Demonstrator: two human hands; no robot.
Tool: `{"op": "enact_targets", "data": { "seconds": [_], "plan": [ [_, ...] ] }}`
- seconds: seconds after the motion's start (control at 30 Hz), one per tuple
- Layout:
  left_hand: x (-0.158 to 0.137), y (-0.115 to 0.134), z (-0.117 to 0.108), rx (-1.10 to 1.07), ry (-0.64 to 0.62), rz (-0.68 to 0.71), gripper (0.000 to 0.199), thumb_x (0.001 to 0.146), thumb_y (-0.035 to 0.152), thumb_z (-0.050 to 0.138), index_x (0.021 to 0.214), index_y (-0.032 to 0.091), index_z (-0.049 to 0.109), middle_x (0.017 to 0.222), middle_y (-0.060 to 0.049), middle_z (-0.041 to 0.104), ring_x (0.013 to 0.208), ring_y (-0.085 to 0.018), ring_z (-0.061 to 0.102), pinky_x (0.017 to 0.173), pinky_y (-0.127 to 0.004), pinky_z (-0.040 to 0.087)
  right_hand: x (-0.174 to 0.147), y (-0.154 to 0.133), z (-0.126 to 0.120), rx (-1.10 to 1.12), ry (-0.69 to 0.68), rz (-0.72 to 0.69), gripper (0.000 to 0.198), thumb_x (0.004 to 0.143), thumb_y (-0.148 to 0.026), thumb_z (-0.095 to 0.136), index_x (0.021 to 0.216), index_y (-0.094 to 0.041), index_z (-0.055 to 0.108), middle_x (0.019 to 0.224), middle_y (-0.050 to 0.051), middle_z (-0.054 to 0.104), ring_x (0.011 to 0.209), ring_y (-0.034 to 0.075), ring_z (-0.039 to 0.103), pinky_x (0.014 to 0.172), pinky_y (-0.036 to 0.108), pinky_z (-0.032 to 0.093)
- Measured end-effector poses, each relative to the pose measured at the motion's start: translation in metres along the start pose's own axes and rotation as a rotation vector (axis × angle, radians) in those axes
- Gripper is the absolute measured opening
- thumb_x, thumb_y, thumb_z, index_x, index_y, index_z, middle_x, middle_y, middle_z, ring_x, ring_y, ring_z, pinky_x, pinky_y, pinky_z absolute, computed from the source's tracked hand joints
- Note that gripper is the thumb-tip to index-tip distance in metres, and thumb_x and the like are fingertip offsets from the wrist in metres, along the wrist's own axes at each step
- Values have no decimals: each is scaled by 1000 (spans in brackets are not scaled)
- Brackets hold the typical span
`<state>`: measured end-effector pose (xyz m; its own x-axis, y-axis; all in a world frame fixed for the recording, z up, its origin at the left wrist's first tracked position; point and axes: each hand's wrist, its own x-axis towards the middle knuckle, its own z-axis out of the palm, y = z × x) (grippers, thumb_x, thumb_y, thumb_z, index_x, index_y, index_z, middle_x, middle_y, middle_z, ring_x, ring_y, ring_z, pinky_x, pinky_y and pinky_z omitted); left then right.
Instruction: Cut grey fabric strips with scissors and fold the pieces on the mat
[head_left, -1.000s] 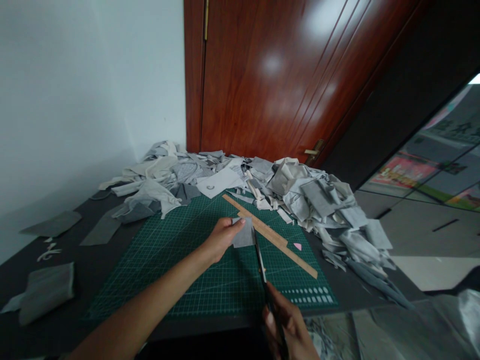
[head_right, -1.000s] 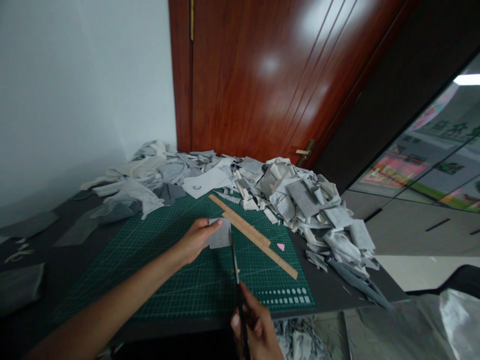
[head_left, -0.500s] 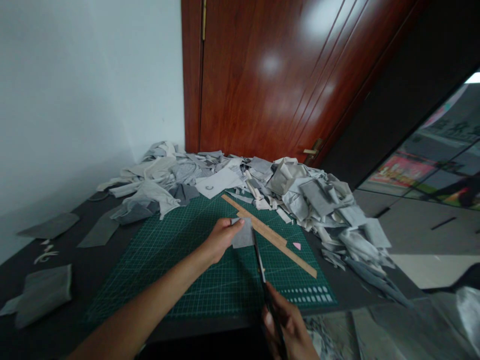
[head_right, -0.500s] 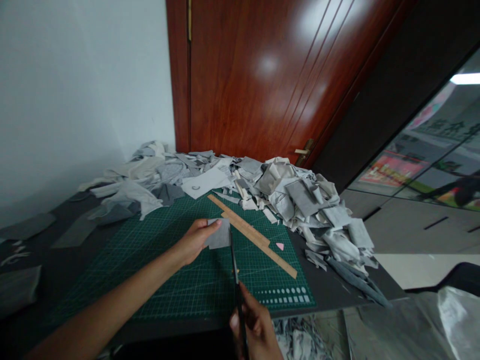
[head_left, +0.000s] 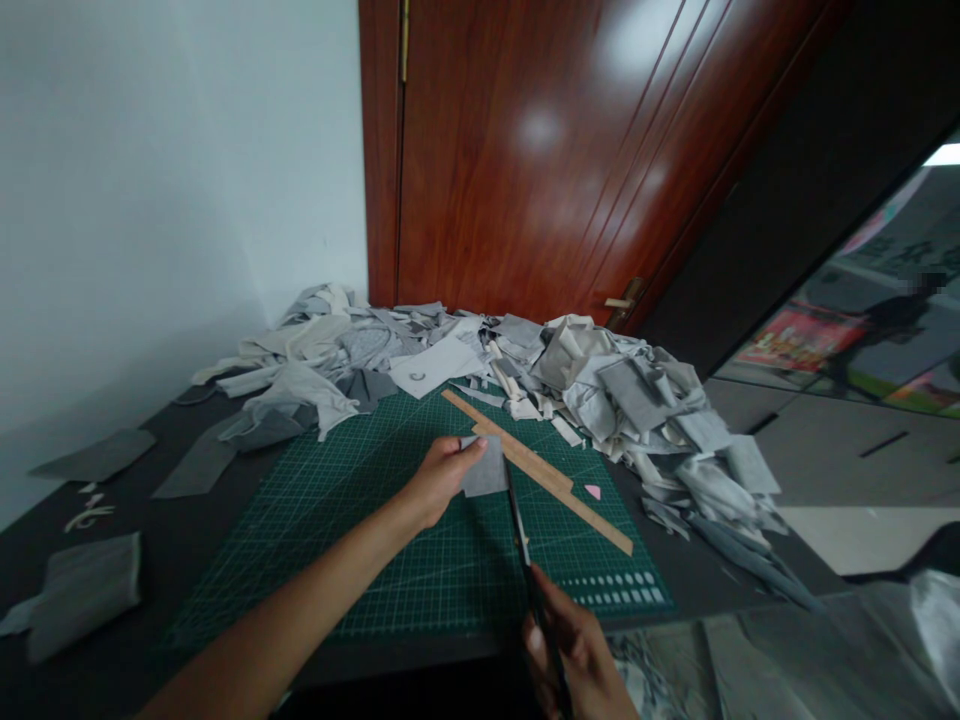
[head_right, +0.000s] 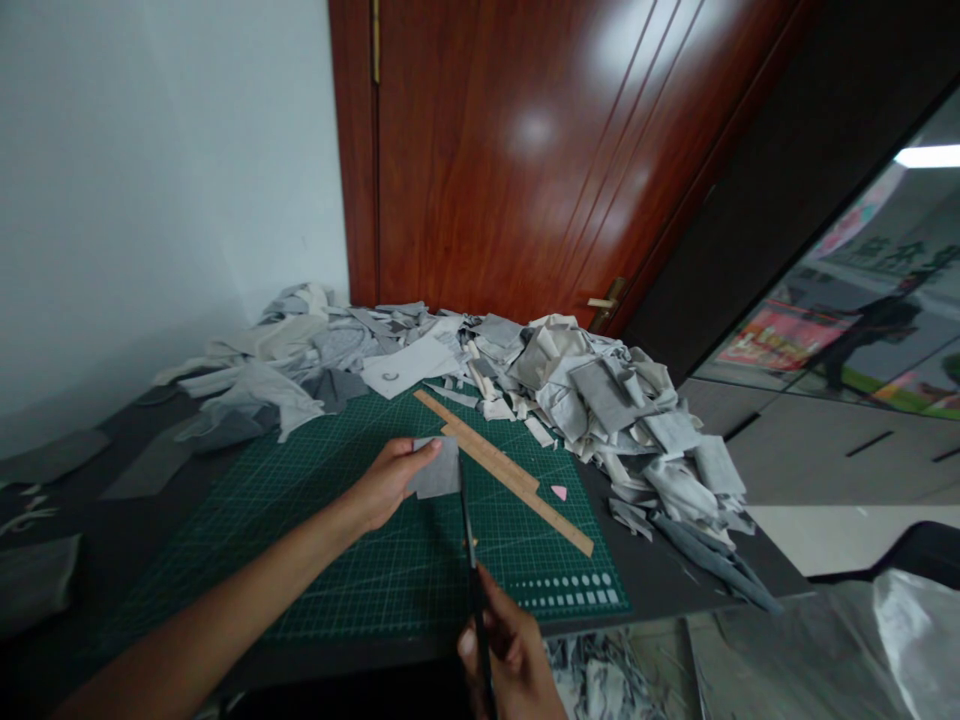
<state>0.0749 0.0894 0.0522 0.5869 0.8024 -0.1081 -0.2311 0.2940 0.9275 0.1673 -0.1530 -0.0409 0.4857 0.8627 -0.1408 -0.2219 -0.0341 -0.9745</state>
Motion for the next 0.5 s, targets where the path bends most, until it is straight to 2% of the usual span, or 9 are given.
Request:
{"op": "enact_targets", "data": {
  "seconds": [0.2,0.33,0.5],
  "plan": [
    [-1,1,1,-10,-2,-11,46,66,55,89,76,13,75,64,-3,65,59,-14,55,57,-26,37,-1,0,1,31,-33,-19,80,82,-64,79,147,-24,55,61,-9,52,34,4,36,35,18,31],
    [-1,0,1,-17,4,-19,50,61,58,90,75,13,75,63,-2,64,59,-14,54,57,-26,37,2,-2,-4,57,-43,47,81,81,-61,81,147,-23,55,59,-10,49,36,6,38,35,19,36],
    [0,1,1,-22,5,-26,52,57,60,91,75,13,75,63,-2,64,58,-14,54,58,-26,37,11,0,-17,-21,-185,52,87,84,-62,78,154,-22,46,63,-9,49,36,5,39,34,18,38]
  ]
}}
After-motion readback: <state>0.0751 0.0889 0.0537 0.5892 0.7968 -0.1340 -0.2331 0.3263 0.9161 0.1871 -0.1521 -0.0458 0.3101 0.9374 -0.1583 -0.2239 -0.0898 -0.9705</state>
